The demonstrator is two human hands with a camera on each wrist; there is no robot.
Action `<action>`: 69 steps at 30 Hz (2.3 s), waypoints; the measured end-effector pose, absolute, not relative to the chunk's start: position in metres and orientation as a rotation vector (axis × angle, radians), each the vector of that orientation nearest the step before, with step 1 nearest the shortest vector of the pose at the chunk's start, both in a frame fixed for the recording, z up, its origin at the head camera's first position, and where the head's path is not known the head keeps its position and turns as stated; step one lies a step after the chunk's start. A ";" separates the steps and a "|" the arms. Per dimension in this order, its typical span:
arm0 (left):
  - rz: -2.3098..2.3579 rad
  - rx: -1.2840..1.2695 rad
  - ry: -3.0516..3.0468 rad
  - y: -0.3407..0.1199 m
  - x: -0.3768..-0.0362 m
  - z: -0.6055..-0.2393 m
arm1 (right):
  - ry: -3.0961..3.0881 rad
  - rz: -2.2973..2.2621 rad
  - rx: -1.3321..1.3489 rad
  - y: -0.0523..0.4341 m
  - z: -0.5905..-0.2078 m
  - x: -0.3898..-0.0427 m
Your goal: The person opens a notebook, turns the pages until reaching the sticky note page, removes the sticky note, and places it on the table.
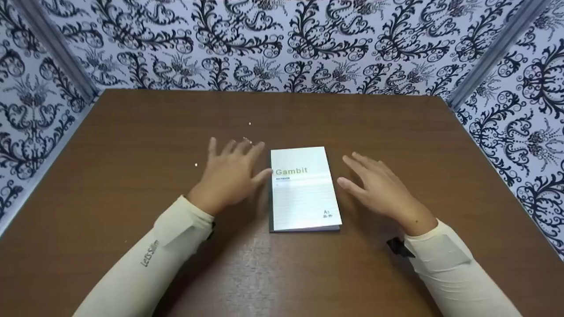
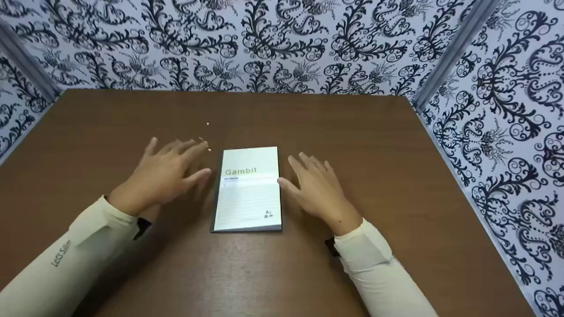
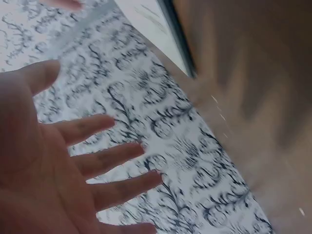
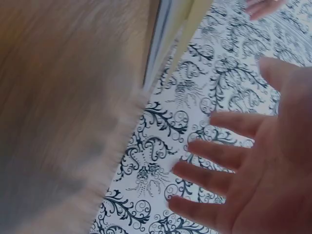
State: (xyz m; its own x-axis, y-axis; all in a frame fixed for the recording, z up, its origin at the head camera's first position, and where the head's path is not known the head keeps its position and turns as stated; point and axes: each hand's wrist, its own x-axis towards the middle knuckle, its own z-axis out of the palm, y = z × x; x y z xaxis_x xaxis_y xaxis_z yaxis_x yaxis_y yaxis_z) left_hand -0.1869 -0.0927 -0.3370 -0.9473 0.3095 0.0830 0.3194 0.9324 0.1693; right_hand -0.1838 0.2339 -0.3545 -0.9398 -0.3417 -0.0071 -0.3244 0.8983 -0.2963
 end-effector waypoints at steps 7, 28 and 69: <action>-0.194 -0.694 -3.037 -0.063 -0.174 -0.346 | 2.907 -0.406 -0.580 0.236 -0.358 -0.175; -0.111 -0.932 -3.144 -0.043 -0.153 -0.368 | 2.708 -0.348 -0.765 0.233 -0.363 -0.163; -0.269 -1.150 -3.168 -0.048 -0.159 -0.363 | 2.725 -0.273 -0.948 0.225 -0.374 -0.159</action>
